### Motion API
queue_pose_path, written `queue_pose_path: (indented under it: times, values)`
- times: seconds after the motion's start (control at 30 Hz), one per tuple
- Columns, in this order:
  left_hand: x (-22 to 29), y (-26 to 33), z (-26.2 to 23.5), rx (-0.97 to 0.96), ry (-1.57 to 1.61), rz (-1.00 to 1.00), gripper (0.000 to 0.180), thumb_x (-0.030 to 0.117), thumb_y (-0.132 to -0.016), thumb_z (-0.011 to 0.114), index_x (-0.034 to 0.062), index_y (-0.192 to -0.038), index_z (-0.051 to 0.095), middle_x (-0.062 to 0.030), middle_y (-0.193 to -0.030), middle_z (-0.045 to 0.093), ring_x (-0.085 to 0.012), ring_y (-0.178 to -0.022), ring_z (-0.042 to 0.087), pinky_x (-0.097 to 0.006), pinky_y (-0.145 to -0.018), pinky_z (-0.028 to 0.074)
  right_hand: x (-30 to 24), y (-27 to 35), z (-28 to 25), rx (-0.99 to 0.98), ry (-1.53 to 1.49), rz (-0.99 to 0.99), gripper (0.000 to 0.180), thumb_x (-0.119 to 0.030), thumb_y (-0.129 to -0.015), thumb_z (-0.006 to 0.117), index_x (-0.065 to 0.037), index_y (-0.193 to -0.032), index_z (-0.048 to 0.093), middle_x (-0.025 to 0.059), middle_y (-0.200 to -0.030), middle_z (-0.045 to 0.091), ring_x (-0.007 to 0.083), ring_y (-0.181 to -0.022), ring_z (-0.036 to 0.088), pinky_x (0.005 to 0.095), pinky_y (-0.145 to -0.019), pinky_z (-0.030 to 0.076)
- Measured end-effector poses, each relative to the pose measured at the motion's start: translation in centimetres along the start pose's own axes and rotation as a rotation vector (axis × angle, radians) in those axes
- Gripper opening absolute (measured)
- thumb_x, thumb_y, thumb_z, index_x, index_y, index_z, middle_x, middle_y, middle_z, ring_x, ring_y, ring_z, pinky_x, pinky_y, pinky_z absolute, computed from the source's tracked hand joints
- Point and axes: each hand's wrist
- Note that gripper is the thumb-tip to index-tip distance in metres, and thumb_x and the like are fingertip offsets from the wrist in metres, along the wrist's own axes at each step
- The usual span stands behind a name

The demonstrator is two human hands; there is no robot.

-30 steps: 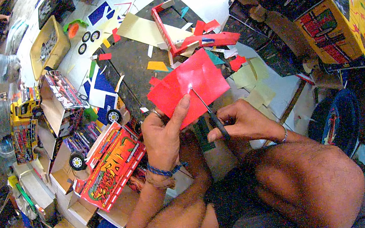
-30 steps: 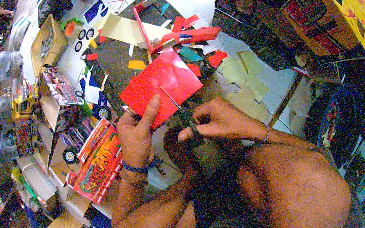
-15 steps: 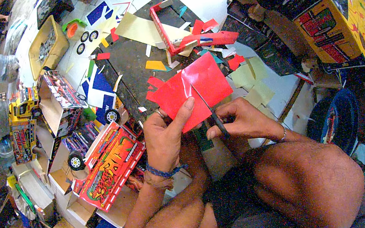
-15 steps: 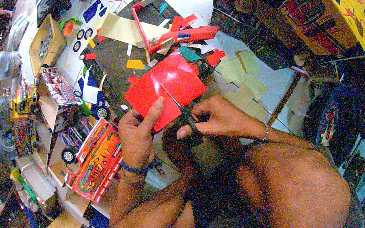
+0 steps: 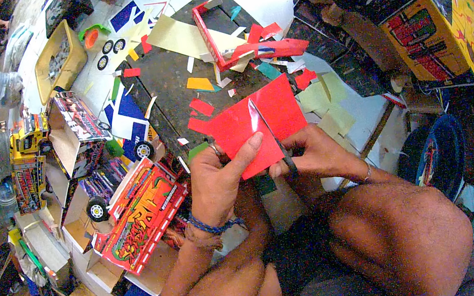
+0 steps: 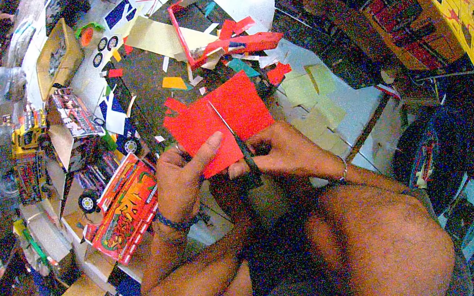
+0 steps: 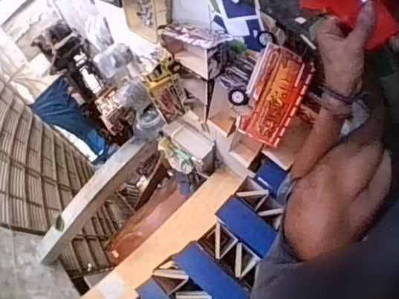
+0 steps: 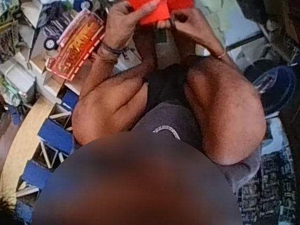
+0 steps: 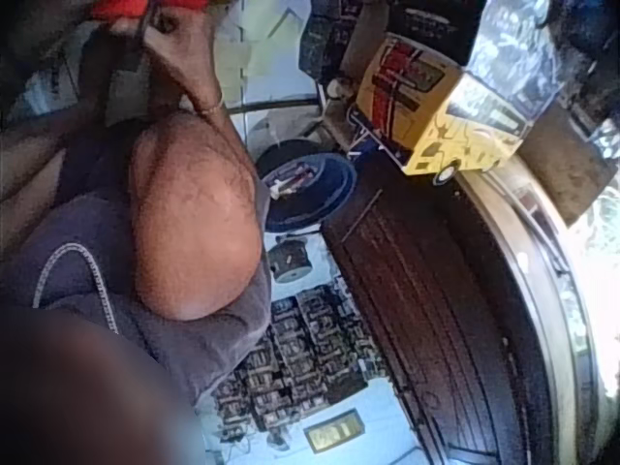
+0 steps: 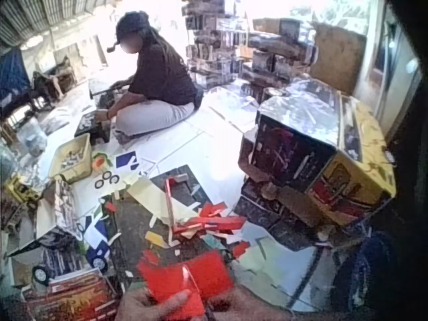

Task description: The person sits on the floor and uses scissors to cut a red rectangular piece of paper. They trim the edges and then cut the sheet into smaller pieces, handling the paper and scissors with both hands.

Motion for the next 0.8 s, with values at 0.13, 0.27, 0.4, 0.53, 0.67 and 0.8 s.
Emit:
queue_pose_path:
  times: [0.13, 0.27, 0.4, 0.53, 0.67, 0.8]
  values:
    - [0.0, 0.0, 0.0, 0.003, -0.004, -0.032, 0.024, 0.015, -0.091, 0.071, -0.0016, -0.107, 0.069, -0.0101, -0.102, 0.073, -0.016, -0.087, 0.07, -0.03, -0.081, 0.055, -0.4, -0.1, -0.2, -0.06, -0.071, 0.101, 0.042, -0.043, -0.077, 0.082, -0.006, -0.093, 0.076, 0.0013, -0.077, 0.07, 0.0077, -0.076, 0.062, 0.0302, -0.071, 0.051]
    - [0.0, 0.1, -0.1, -0.02, -0.006, -0.055, 0.024, 0.016, -0.091, 0.071, -0.001, -0.109, 0.069, -0.0096, -0.103, 0.072, -0.0164, -0.088, 0.07, -0.03, -0.081, 0.055, -0.4, 0.0, -0.3, -0.033, -0.059, 0.088, 0.043, -0.044, -0.076, 0.083, -0.004, -0.089, 0.075, 0.0009, -0.076, 0.069, 0.0098, -0.074, 0.063, 0.0305, -0.07, 0.051]
    - [0.0, 0.1, -0.2, -0.059, 0.053, -0.086, 0.027, 0.016, -0.091, 0.071, -0.0005, -0.112, 0.067, -0.0089, -0.105, 0.072, -0.0162, -0.089, 0.07, -0.03, -0.08, 0.055, -0.1, -0.2, -0.3, -0.023, 0.002, 0.029, 0.045, -0.045, -0.075, 0.083, -0.003, -0.084, 0.072, -0.0002, -0.071, 0.066, 0.0101, -0.069, 0.06, 0.0305, -0.064, 0.048]
    - [0.1, 0.1, -0.5, -0.059, 0.048, -0.142, 0.029, 0.018, -0.09, 0.072, 0.0003, -0.112, 0.066, -0.0087, -0.105, 0.071, -0.0159, -0.088, 0.069, -0.03, -0.079, 0.055, 0.1, -0.1, -0.2, -0.031, -0.024, 0.081, 0.045, -0.045, -0.073, 0.084, -0.003, -0.077, 0.068, -0.0003, -0.065, 0.061, 0.0101, -0.062, 0.054, 0.0315, -0.058, 0.045]
    - [0.3, 0.1, -1.0, -0.092, -0.017, -0.176, 0.028, 0.02, -0.09, 0.072, 0.0012, -0.111, 0.066, -0.008, -0.102, 0.072, -0.0149, -0.084, 0.069, -0.028, -0.074, 0.055, 0.8, 0.0, -0.2, 0.005, -0.006, 0.061, 0.045, -0.045, -0.073, 0.085, -0.004, -0.074, 0.066, -0.0005, -0.062, 0.057, 0.0097, -0.06, 0.052, 0.0313, -0.055, 0.042]
    - [0.0, 0.1, -1.0, -0.069, -0.072, -0.175, 0.026, 0.025, -0.091, 0.072, 0.0032, -0.105, 0.071, -0.0021, -0.089, 0.071, -0.0075, -0.074, 0.064, -0.022, -0.062, 0.049, 2.1, -0.5, 0.0, -0.015, -0.008, 0.079, 0.047, -0.047, -0.073, 0.083, -0.003, -0.079, 0.066, -0.0002, -0.064, 0.055, 0.0081, -0.063, 0.051, 0.03, -0.055, 0.041]
Point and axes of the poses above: each hand's wrist, its own y-axis away from the middle knuckle, its own z-axis out of the palm, x = y × z
